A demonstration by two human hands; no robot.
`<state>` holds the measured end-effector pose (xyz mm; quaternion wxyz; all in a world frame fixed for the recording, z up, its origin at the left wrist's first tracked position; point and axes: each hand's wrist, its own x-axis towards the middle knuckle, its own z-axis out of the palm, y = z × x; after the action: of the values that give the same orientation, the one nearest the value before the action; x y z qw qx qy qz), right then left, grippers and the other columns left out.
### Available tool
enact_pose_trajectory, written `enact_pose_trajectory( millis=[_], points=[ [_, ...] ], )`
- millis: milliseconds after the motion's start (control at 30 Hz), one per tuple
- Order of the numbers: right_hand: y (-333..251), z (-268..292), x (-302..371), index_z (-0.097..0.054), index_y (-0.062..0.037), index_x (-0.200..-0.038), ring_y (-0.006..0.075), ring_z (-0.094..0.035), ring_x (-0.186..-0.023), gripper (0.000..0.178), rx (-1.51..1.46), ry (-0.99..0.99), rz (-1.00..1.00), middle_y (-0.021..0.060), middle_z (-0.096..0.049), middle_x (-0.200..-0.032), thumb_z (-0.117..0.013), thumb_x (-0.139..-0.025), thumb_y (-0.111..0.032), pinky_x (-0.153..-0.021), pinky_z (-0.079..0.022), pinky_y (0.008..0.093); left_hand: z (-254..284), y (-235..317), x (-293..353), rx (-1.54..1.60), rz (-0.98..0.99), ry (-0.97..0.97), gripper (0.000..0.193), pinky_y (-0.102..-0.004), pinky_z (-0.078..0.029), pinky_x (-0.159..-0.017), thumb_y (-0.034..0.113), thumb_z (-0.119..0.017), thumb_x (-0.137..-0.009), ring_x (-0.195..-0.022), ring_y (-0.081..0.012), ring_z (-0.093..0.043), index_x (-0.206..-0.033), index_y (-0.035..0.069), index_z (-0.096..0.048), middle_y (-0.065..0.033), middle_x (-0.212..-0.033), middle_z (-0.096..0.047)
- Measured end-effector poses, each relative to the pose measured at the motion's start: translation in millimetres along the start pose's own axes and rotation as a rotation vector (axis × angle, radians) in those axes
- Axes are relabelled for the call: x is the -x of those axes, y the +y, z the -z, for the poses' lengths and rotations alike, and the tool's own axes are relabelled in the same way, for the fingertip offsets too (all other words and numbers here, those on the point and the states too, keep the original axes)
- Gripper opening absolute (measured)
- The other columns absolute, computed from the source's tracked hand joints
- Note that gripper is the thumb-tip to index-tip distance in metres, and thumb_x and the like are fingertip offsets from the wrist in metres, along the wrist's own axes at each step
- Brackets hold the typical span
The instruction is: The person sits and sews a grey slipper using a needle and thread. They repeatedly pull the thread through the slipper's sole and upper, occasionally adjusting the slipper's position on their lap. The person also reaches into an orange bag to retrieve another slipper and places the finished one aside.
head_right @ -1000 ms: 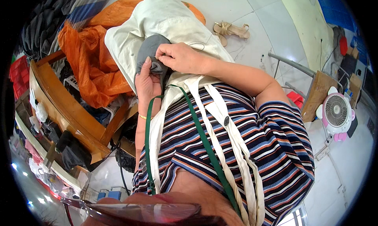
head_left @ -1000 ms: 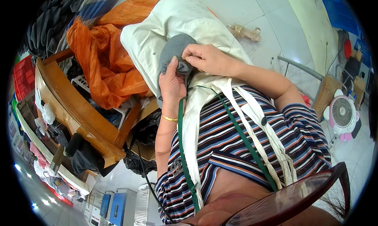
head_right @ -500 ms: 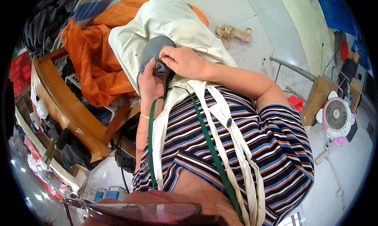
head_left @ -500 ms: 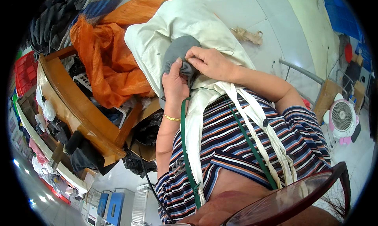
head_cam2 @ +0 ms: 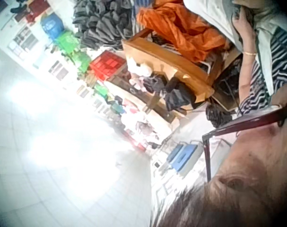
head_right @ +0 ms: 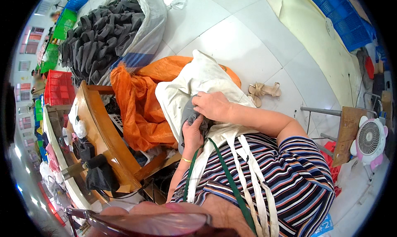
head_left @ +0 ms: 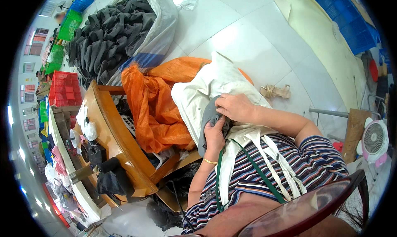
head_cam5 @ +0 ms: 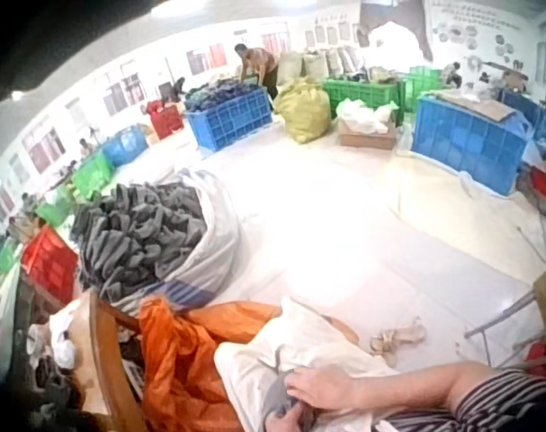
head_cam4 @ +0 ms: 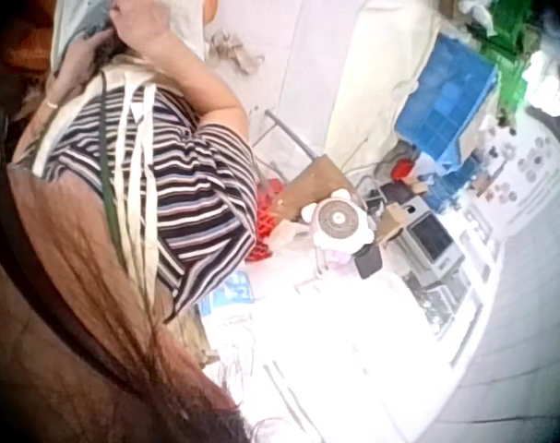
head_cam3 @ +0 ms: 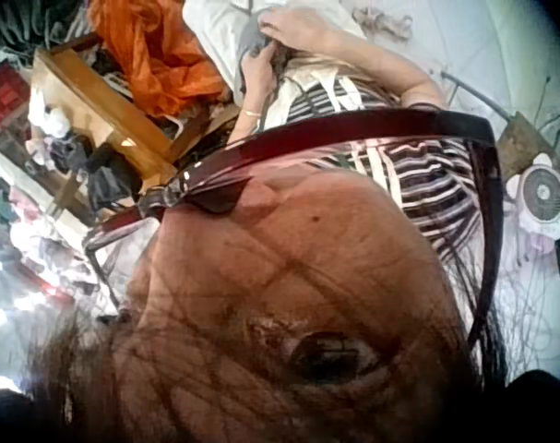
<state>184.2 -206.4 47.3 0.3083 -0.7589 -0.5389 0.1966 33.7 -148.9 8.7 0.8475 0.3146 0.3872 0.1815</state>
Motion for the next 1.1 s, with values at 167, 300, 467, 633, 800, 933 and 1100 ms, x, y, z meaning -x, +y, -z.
enact_pose_trajectory(
  millis=[167, 300, 467, 633, 800, 933, 1100],
  points=[
    [4, 2, 7, -0.062, -0.0068, -0.091, 0.0318, -0.064, -0.086, 0.010, -0.225, -0.048, -0.017, 0.0099, -0.064, -0.090, -0.064, -0.086, -0.016, -0.073, -0.052, 0.0411, 11, -2, -8, -0.225, -0.053, -0.032, 0.010, -0.0238, -0.050, -0.074, 0.004, -0.070, -0.090, -0.080, -0.0092, -0.062, -0.099, 0.000, -0.069, -0.0010, -0.094, -0.069],
    [13, -1, 18, -0.060, -0.0047, -0.087, 0.0234, -0.062, -0.077, 0.007, -0.410, 0.081, 0.035, 0.0069, -0.061, -0.085, -0.063, -0.089, -0.010, -0.068, -0.050, 0.0351, 10, 17, -16, -0.575, -0.142, -0.106, 0.011, -0.0226, -0.047, -0.069, 0.011, -0.073, -0.090, -0.076, -0.0051, -0.056, -0.088, 0.001, -0.070, 0.0022, -0.084, -0.068],
    [18, -5, 8, -0.056, -0.0084, -0.095, 0.0067, -0.057, -0.062, 0.014, -1.248, 0.058, -0.201, 0.0006, -0.059, -0.082, -0.055, -0.103, -0.020, -0.055, -0.048, 0.0222, 9, 68, -45, -1.242, -0.279, -0.276, 0.017, -0.0297, -0.048, -0.064, 0.012, -0.075, -0.083, -0.066, -0.0127, -0.059, -0.085, -0.004, -0.069, -0.0113, -0.074, -0.068],
    [17, -22, 21, -0.053, -0.0102, -0.099, 0.0106, -0.059, -0.056, 0.024, -1.448, -0.095, -0.431, 0.0012, -0.062, -0.070, -0.051, -0.104, -0.034, -0.049, -0.048, 0.0221, -14, 105, -43, -1.595, -0.222, -0.573, 0.029, -0.0399, -0.049, -0.065, 0.020, -0.078, -0.075, -0.069, -0.0336, -0.064, -0.085, -0.004, -0.067, -0.0211, -0.077, -0.065],
    [47, -17, 15, -0.053, -0.0113, -0.091, 0.0128, -0.058, -0.055, 0.018, -1.576, 0.018, -0.512, 0.0021, -0.060, -0.066, -0.057, -0.100, -0.026, -0.050, -0.048, 0.0260, 9, 72, -60, -1.563, -0.183, -0.813, 0.029, -0.0379, -0.046, -0.064, 0.018, -0.078, -0.075, -0.068, -0.0280, -0.058, -0.084, -0.004, -0.062, -0.0201, -0.074, -0.062],
    [85, 24, -2, -0.051, -0.0119, -0.083, 0.0125, -0.048, -0.051, 0.016, -1.721, 0.461, -0.559, -0.0009, -0.047, -0.060, -0.056, -0.098, -0.015, -0.068, -0.056, 0.0358, 24, 61, -77, -1.561, -0.207, -0.803, 0.032, -0.0422, -0.046, -0.067, 0.023, -0.076, -0.077, -0.075, -0.0389, -0.059, -0.083, -0.004, -0.061, -0.0233, -0.081, -0.063],
    [106, 74, 9, -0.047, -0.0086, -0.087, 0.0094, -0.035, -0.051, 0.015, -1.623, 0.973, -0.332, -0.0024, -0.034, -0.060, -0.053, -0.100, -0.012, -0.094, -0.055, 0.0503, 23, 59, -67, -1.553, -0.192, -0.804, 0.033, -0.0418, -0.046, -0.068, 0.024, -0.076, -0.077, -0.077, -0.0384, -0.060, -0.085, -0.004, -0.061, -0.0239, -0.082, -0.062]
  ],
)
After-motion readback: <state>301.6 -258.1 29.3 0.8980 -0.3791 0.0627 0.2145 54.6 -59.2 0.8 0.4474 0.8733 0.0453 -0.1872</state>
